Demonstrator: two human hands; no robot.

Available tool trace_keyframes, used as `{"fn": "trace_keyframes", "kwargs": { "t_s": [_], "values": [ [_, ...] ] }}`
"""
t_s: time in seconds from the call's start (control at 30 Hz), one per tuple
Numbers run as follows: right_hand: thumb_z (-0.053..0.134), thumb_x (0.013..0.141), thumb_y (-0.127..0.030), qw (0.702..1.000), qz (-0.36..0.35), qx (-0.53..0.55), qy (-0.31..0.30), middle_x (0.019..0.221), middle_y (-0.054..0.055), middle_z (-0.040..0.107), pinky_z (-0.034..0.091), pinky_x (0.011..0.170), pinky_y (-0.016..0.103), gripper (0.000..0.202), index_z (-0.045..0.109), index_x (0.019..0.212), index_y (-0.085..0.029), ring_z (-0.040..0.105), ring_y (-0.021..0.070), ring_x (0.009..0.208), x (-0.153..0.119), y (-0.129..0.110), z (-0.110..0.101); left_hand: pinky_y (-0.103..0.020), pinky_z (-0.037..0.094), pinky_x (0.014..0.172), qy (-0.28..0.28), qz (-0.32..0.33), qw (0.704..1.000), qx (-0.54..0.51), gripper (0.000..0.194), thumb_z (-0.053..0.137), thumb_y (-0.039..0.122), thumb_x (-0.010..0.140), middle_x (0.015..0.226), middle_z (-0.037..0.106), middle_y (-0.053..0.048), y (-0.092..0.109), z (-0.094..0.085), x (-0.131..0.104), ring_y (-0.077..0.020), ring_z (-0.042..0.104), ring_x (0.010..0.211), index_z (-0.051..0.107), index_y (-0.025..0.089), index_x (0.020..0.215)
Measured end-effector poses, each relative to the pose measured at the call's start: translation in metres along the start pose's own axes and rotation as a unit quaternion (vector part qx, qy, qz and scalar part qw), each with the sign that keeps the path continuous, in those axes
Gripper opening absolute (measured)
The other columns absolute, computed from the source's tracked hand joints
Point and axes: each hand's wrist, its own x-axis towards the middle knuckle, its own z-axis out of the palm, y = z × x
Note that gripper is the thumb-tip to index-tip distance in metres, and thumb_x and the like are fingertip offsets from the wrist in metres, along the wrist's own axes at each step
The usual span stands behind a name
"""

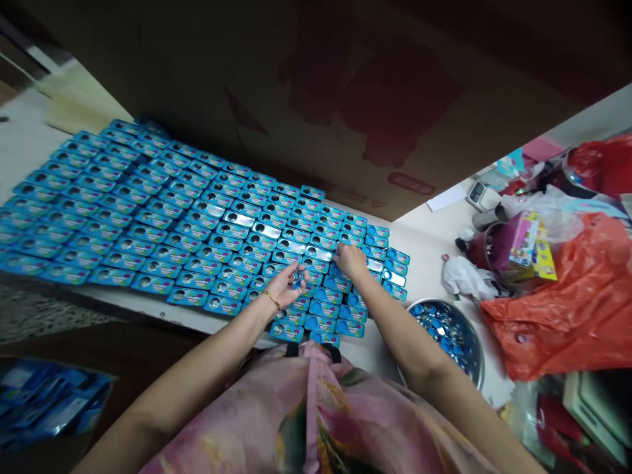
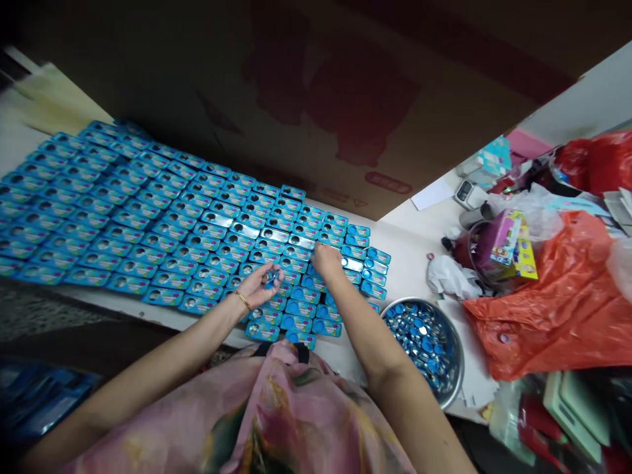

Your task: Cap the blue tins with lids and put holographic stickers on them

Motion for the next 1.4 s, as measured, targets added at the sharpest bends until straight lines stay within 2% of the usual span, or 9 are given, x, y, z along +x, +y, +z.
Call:
{"fn": "trace_keyframes", "kwargs": {
  "t_s": [0.2,0.33,0.47,0.83,0.97,1.07,1.17,1.23,1.4],
  "values": [
    [0.05,0.082,-0.03,0.931,-0.292,0.203,0.083,0.107,0.001,0.057,0.038,0.083,0.022,0.022,0.061,0.101,-0.028,0.051,0.013,0.1,-0.056,-0.03,0.038,-0.022,0.051,0.051,-0.006,0.035,0.999,-0.018,0.008,0.051,0.015,0.08,0.063,0.057,-0.002,-0.011,0.007,0.005,-0.0095,0.056,0.056,0.056,0.012,0.075],
    [0.04,0.086,-0.028,0.926,-0.201,0.291,0.13,0.096,0.002,0.061,0.04,0.079,0.021,0.023,0.061,0.095,-0.021,0.055,0.0117,0.089,-0.042,-0.012,0.037,-0.027,0.055,0.063,-0.015,0.019,0.999,-0.021,0.007,0.052,0.008,0.077,0.073,0.06,-0.006,-0.012,0.01,0.003,-0.0135,0.061,0.07,0.058,0.011,0.077],
    [0.043,0.083,-0.027,0.967,-0.028,0.205,0.146,0.088,0.004,0.063,0.041,0.072,0.023,0.022,0.057,0.096,-0.018,0.057,0.0144,0.081,0.001,0.028,0.018,-0.025,0.055,0.068,-0.025,0.014,1.0,0.007,0.019,0.055,0.0,0.07,0.082,0.061,-0.011,-0.007,0.008,-0.001,-0.0189,0.062,0.084,0.06,0.008,0.087],
    [0.068,0.063,-0.032,0.996,0.087,0.006,-0.024,0.105,0.014,0.059,0.043,0.075,0.031,0.051,0.053,0.109,-0.016,0.055,0.0264,0.098,0.075,0.03,-0.002,-0.028,0.05,0.082,-0.089,0.055,0.99,0.096,0.033,0.059,0.004,0.069,0.096,0.063,-0.013,-0.002,0.018,-0.005,-0.0209,0.059,0.097,0.059,0.01,0.102],
    [0.064,0.07,-0.03,0.999,0.043,0.018,0.028,0.104,0.013,0.059,0.043,0.076,0.035,0.044,0.053,0.111,-0.018,0.055,0.0265,0.097,0.051,0.026,-0.004,-0.031,0.047,0.088,-0.103,0.058,0.988,0.1,0.032,0.059,0.004,0.068,0.098,0.063,-0.013,0.0,0.02,-0.004,-0.0216,0.057,0.101,0.059,0.009,0.1],
    [0.057,0.078,-0.031,0.975,-0.157,0.125,0.092,0.107,0.008,0.057,0.042,0.08,0.031,0.034,0.055,0.111,-0.024,0.054,0.0198,0.097,0.018,0.014,0.003,-0.035,0.044,0.091,-0.104,0.06,0.988,0.102,0.028,0.058,0.002,0.067,0.096,0.064,-0.012,-0.001,0.018,-0.001,-0.0203,0.058,0.098,0.061,0.01,0.094],
    [0.06,0.075,-0.026,0.912,-0.339,0.224,0.062,0.102,0.004,0.059,0.041,0.082,0.027,0.031,0.06,0.106,-0.025,0.053,0.0152,0.095,-0.009,-0.001,0.015,-0.04,0.042,0.093,-0.105,0.063,0.986,0.109,0.022,0.057,-0.002,0.066,0.084,0.065,-0.006,-0.005,0.015,0.003,-0.0164,0.06,0.088,0.062,0.011,0.082],
    [0.057,0.075,-0.019,0.9,-0.336,0.274,0.048,0.093,0.003,0.062,0.042,0.081,0.027,0.022,0.065,0.095,-0.023,0.055,0.0144,0.09,-0.015,-0.005,0.023,-0.039,0.042,0.093,-0.119,0.056,0.984,0.119,0.021,0.056,-0.003,0.065,0.081,0.065,-0.005,-0.008,0.015,0.004,-0.015,0.061,0.086,0.062,0.011,0.08],
    [0.052,0.076,-0.021,0.887,-0.145,0.435,0.054,0.079,0.001,0.064,0.046,0.063,0.025,0.018,0.065,0.087,-0.017,0.058,0.0117,0.062,0.004,0.02,0.023,-0.035,0.043,0.091,-0.155,0.002,0.977,0.145,0.032,0.056,0.002,0.068,0.104,0.062,-0.014,-0.01,0.023,0.002,-0.0197,0.058,0.097,0.06,0.01,0.099]
  ]
}}
